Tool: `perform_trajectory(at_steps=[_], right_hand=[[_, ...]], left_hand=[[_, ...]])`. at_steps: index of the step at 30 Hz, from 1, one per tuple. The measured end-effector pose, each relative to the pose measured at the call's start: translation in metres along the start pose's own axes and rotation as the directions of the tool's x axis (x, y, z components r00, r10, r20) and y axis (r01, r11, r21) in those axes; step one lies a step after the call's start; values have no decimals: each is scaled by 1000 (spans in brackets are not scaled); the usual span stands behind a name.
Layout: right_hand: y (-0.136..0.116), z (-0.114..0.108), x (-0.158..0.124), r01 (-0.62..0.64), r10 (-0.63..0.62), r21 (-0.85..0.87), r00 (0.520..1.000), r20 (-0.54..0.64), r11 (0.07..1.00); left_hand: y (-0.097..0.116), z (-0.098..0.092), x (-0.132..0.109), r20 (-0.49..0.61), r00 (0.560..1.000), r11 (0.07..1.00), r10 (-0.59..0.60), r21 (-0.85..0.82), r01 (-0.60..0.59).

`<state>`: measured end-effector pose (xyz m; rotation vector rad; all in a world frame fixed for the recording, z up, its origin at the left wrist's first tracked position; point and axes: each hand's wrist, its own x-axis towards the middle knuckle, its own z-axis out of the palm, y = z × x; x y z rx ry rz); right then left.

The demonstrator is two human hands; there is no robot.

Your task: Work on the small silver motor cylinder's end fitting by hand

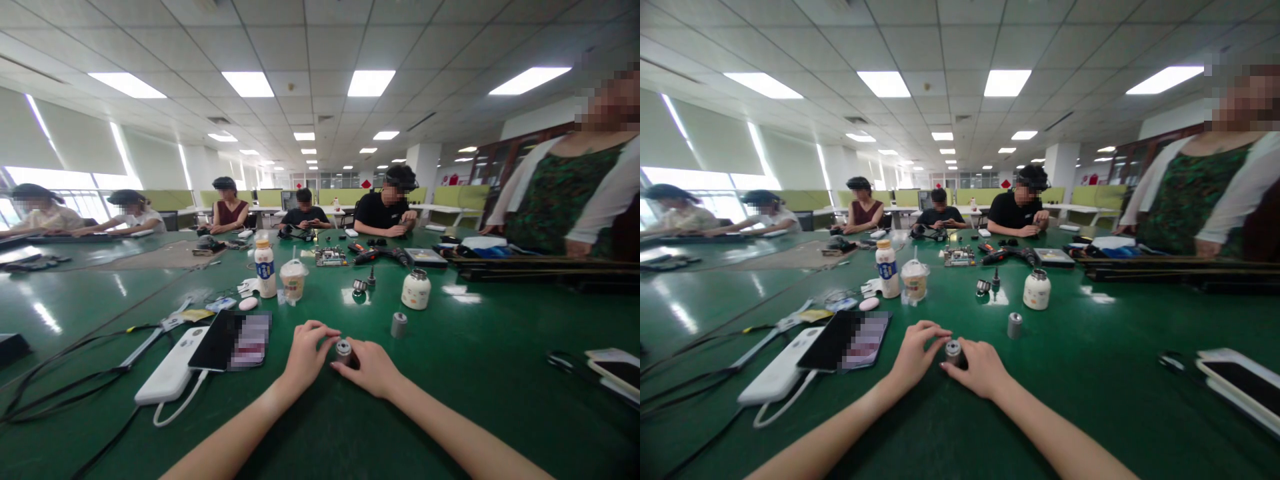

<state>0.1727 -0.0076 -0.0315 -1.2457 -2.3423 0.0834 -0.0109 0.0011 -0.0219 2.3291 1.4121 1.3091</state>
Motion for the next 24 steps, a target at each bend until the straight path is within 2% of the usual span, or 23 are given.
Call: perform_trajectory(at_steps=[6,13,19,24], right_hand=[[1,1,0,6,-6,10,1000,0,1000],[2,3,0,6,-6,10,1000,-7,1000],[1,4,0,-6,6,-5,1000,-14,1000],[0,2,-1,10,-10,-2,1000,-17,1000]], left_hand=[[0,-6,1,65,992,994,107,-2,-107],[12,-4,-2,82,987,990,140,-36,-137],[26,-5,-1,58,993,991,107,-92,-102],[26,-4,-2,35,998,987,56,-151,-50]])
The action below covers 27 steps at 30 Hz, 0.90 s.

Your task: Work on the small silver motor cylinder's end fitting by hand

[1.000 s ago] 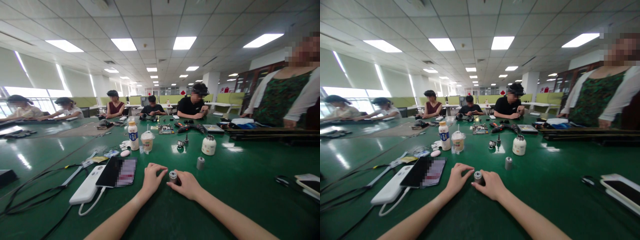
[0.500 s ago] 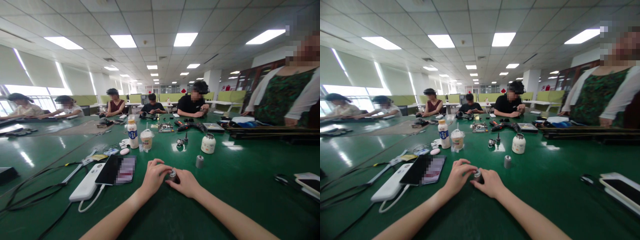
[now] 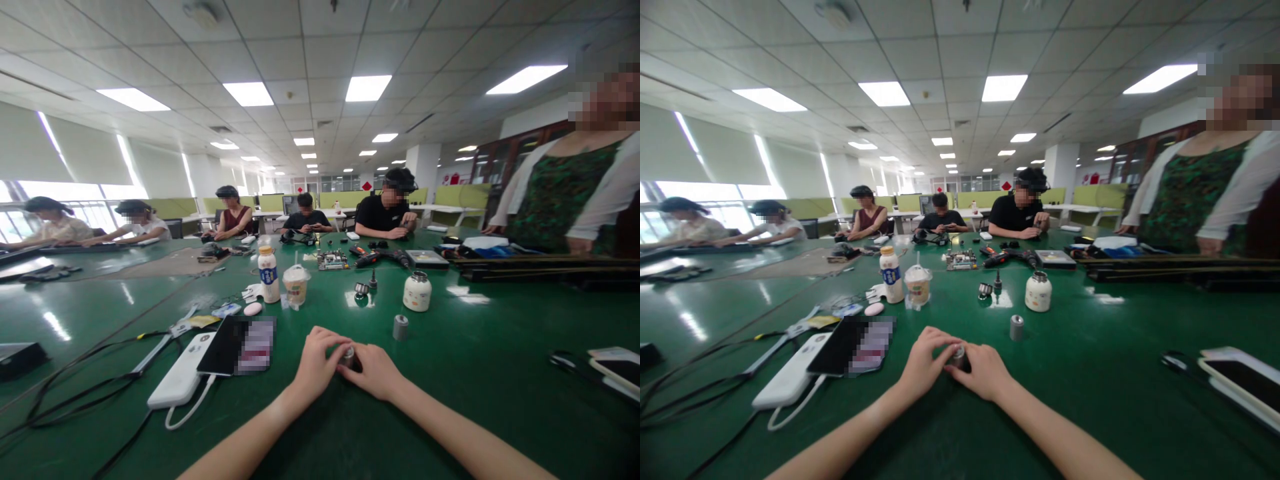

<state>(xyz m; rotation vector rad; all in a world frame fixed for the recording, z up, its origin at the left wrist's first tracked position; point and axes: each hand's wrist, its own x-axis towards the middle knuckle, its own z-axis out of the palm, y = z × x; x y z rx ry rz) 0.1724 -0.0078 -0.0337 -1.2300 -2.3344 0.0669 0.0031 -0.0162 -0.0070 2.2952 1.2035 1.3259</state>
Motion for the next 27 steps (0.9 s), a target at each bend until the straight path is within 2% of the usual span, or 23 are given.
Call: perform_trajectory(at_steps=[12,20,27], right_hand=[[-3,1,-6,-17,17,-35,1000,4,999],[-1,2,-6,19,-19,-44,1000,3,999],[1,4,-5,34,-34,-46,999,0,998]], left_hand=[[4,3,-10,-29,999,987,-39,-160,34],[1,5,-6,16,997,963,-75,-257,76],[0,5,-9,52,998,963,-43,-263,55]])
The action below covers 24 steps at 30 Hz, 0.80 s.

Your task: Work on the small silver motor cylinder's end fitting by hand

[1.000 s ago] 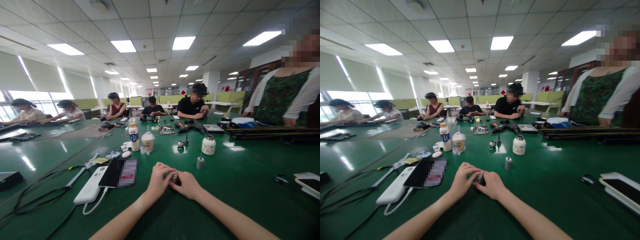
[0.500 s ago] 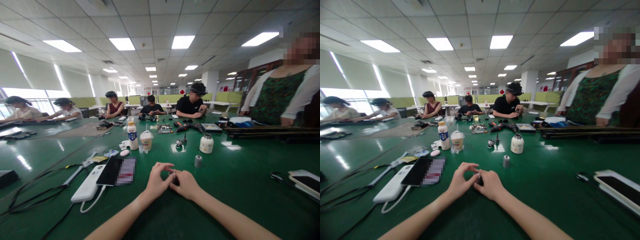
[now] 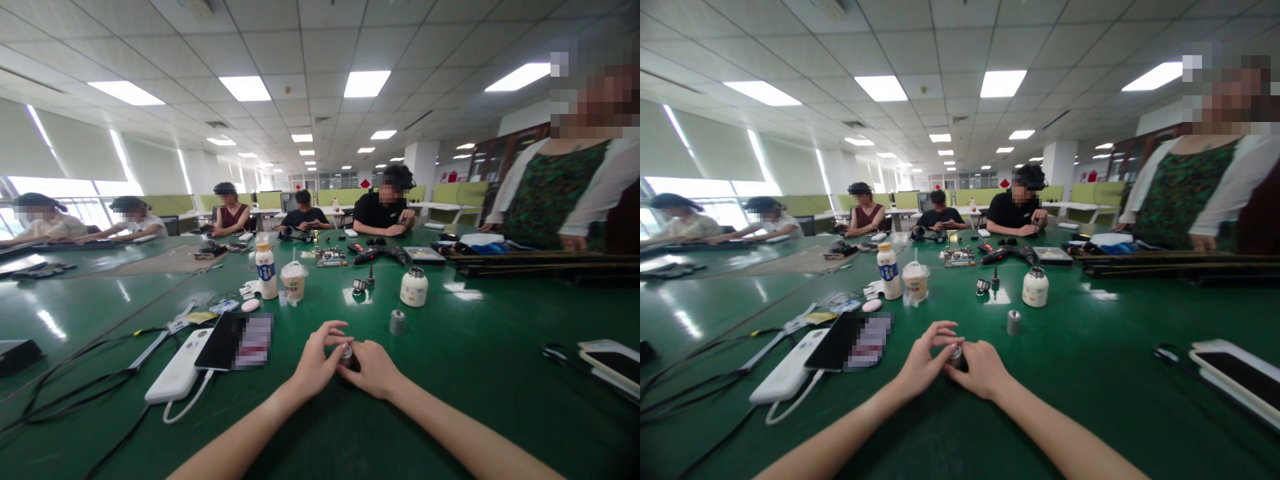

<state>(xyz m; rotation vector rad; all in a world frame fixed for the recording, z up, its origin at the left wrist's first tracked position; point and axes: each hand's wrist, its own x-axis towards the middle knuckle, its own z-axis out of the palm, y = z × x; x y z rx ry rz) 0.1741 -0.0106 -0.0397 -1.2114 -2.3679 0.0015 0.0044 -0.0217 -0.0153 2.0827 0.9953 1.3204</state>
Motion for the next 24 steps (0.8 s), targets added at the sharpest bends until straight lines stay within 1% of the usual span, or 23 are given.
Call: perform_trajectory(at_steps=[2,5,9,11,13,15,19,21,24], right_hand=[[0,0,0,4,-4,6,1000,-1,1000],[-1,-1,-1,11,-11,15,1000,-1,1000],[-3,-2,-1,6,-6,15,1000,-6,1000],[-4,-3,-1,-2,2,12,1000,-11,1000],[-5,-4,-1,-10,10,8,1000,-16,1000],[-5,-4,-1,-15,15,5,1000,-17,1000],[-6,-5,0,-20,20,3,1000,-14,1000],[-6,-6,0,-22,22,4,1000,-11,1000],[-6,-6,-1,-25,25,9,1000,-3,1000]], left_hand=[[-1,0,-1,-21,1000,1000,3,26,-2],[-1,-1,-1,-81,997,997,-8,70,14],[0,-3,2,-139,990,995,-21,95,34],[-3,-6,5,-176,984,994,-31,99,50],[-11,-10,7,-205,977,990,-54,114,78],[-22,-14,6,-198,976,983,-89,140,118],[-42,-17,1,-129,980,967,-153,187,176],[-47,-17,-1,-114,980,962,-165,199,185],[-46,-15,1,-124,979,964,-159,196,182]])
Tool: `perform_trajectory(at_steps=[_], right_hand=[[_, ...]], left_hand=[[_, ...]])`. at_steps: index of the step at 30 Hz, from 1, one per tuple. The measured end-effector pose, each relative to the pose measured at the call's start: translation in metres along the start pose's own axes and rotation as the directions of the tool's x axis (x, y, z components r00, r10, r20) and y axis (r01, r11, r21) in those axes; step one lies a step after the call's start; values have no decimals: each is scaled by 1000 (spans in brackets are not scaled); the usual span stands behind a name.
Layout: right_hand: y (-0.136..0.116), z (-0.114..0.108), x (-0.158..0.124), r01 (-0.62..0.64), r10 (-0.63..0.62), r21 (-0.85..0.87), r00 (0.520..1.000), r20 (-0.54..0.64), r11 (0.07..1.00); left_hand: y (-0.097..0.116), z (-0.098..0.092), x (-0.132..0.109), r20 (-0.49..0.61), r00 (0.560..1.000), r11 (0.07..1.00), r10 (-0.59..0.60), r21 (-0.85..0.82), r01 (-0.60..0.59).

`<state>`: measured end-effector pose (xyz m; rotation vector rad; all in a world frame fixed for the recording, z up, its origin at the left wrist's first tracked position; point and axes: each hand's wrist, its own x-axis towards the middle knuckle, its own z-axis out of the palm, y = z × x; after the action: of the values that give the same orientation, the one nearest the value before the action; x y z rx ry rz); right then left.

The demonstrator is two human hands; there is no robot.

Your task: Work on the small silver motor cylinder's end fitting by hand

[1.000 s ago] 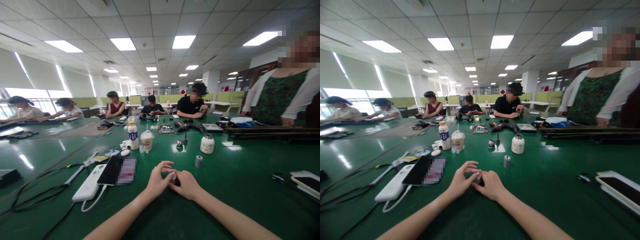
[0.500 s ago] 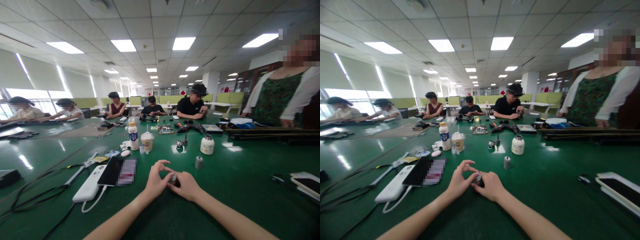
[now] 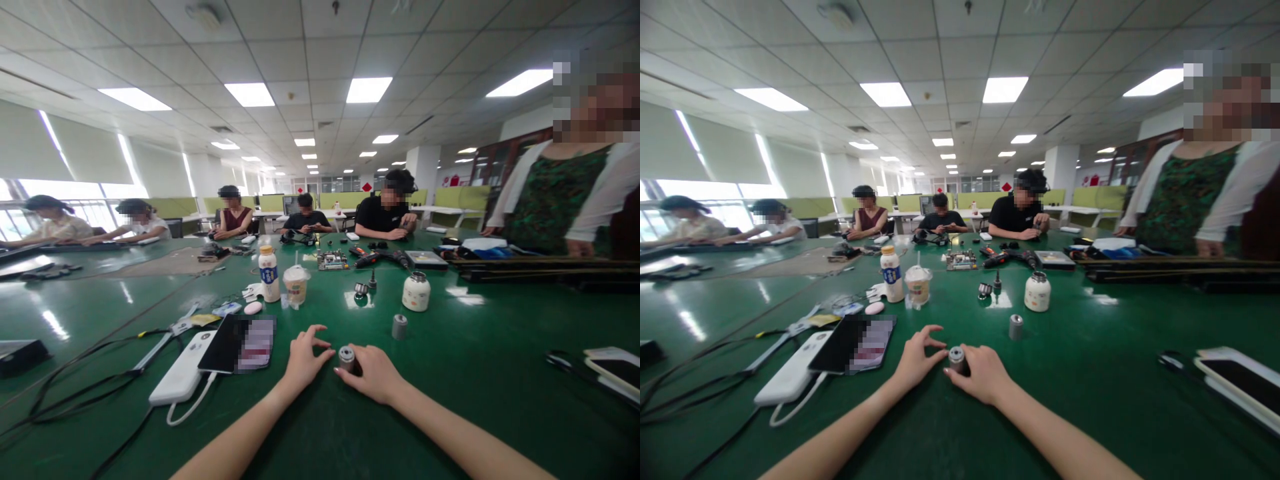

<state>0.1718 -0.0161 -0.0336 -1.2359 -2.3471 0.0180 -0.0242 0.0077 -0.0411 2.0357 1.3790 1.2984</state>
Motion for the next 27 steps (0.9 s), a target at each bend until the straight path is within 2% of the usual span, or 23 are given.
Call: perform_trajectory(at_steps=[6,11,17,27], right_hand=[[0,0,0,-7,6,10,1000,12,1000],[1,-1,0,3,-4,22,999,32,1000],[1,0,1,-2,1,31,999,33,1000],[1,0,0,4,-6,52,999,32,999]], left_hand=[[24,7,-3,-98,993,993,63,-92,-72],[42,15,-11,-127,986,980,105,-158,-125],[43,14,-12,-158,981,978,109,-159,-134],[46,14,-17,-120,981,980,152,-108,-165]])
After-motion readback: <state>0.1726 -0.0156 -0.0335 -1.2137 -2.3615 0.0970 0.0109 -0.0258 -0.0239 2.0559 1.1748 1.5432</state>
